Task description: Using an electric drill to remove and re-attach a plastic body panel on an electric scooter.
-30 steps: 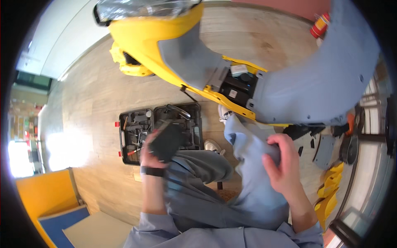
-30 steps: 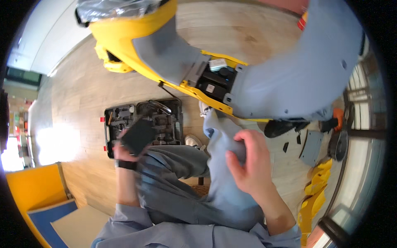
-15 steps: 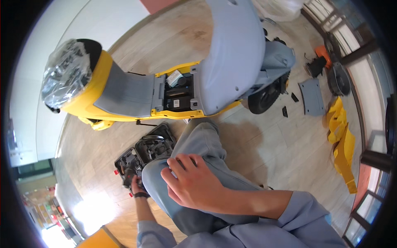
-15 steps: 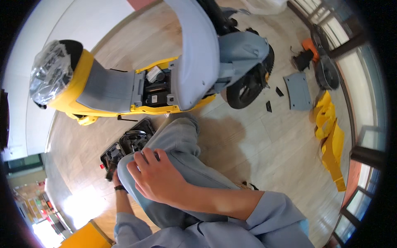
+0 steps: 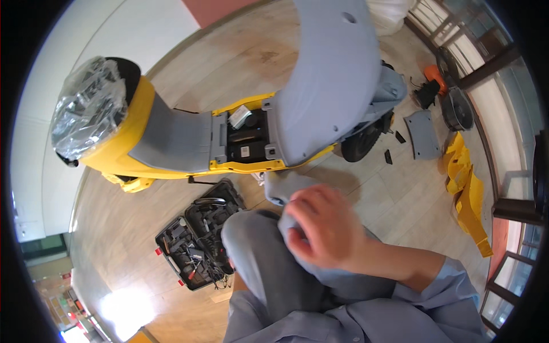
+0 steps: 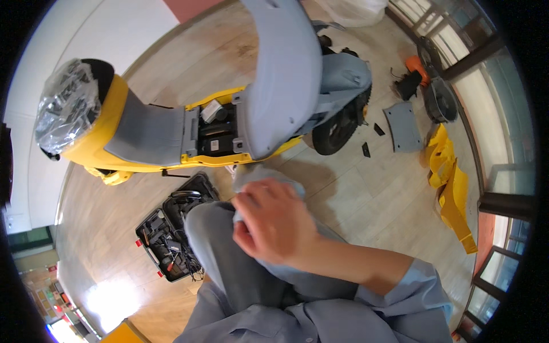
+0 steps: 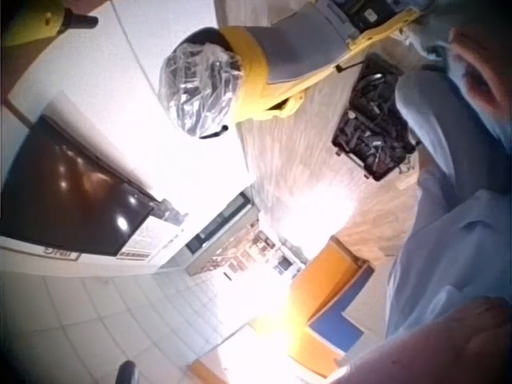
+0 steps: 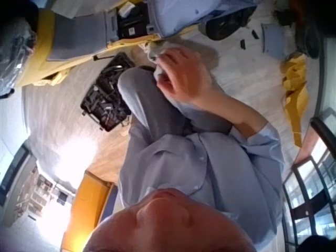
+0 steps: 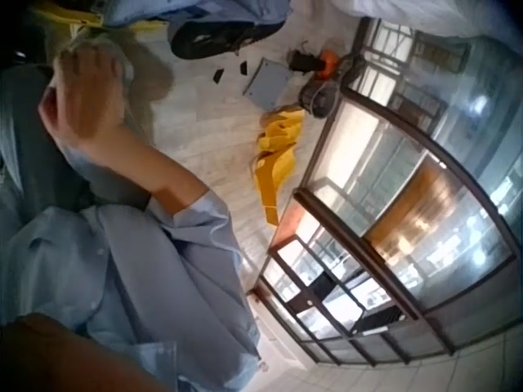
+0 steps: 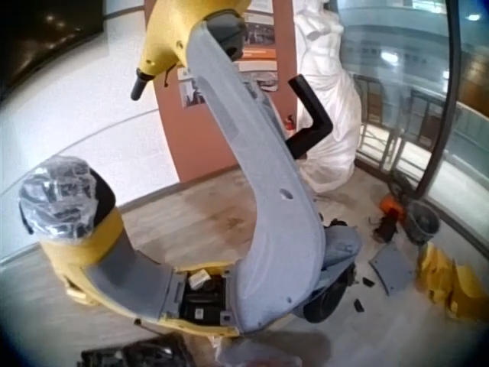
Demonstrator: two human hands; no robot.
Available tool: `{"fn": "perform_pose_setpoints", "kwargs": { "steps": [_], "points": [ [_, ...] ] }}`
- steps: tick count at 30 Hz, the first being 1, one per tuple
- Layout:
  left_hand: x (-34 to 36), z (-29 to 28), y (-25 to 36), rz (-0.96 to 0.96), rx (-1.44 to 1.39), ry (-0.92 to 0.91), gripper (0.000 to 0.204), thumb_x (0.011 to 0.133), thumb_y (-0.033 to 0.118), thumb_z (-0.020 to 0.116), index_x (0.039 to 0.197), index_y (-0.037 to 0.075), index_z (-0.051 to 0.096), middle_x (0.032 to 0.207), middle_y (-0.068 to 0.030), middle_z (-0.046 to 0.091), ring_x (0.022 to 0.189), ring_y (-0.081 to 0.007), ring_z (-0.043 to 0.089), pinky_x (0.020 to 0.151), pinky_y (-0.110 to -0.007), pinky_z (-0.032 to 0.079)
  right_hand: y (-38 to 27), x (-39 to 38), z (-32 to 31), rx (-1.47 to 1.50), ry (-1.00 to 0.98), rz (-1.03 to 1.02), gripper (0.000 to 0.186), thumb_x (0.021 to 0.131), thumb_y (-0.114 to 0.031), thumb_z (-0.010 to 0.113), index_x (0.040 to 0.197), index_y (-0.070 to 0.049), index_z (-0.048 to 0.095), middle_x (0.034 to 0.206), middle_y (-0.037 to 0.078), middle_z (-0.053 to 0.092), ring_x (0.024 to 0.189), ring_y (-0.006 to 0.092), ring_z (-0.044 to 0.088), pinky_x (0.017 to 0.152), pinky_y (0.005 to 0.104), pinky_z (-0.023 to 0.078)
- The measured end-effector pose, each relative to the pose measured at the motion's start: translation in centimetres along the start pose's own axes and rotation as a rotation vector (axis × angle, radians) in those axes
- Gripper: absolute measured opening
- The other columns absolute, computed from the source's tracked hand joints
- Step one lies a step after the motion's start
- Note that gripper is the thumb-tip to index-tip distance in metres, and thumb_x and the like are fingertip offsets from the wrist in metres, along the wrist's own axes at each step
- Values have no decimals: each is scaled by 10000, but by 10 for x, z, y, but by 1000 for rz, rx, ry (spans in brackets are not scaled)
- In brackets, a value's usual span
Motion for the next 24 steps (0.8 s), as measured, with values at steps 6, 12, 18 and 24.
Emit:
{"fn": "perform_pose_setpoints", "kwargs": {
  "steps": [6, 12, 18, 24],
  "points": [
    [76, -208, 8, 14, -215, 238, 72, 791, 133, 625, 761, 68, 615, 808, -67, 652, 783, -251, 643, 783, -430, 546, 16, -6, -14, 7, 42, 31, 276, 694, -143, 655, 937, -61, 556, 995, 109, 579, 930, 326, 550, 771, 448, 461],
    [52, -122, -15, -394, -321, 58, 245, 844, 201, 581, 1049, 69, 606, 1025, -118, 665, 935, -325, 636, 857, -489, 520, 46, -25, -34, -65, 112, 149, 261, 703, -105, 658, 936, -58, 551, 968, 128, 589, 897, 341, 548, 721, 410, 475],
    [61, -143, -16, -329, -283, 180, 321, 883, 301, 572, 1091, 57, 575, 1109, -146, 635, 1076, -337, 586, 959, -511, 463, 41, -25, -41, -70, 157, 119, 235, 728, -116, 649, 935, -59, 553, 958, 121, 590, 882, 339, 552, 721, 413, 475],
    [44, -119, -15, -352, -375, 147, 391, 884, 310, 556, 1162, 39, 513, 1133, -135, 605, 1076, -338, 571, 963, -500, 460, 49, -32, -40, -90, 147, 163, 229, 743, -136, 651, 940, -59, 562, 971, 102, 595, 913, 318, 554, 750, 405, 473]
  ]
}}
Point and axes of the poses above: each hand's wrist, its own x-axis towards the middle knuckle, its own z-axis out of the palm, y = z × x, the point moved 8 cm from there along x, towards the middle knuckle
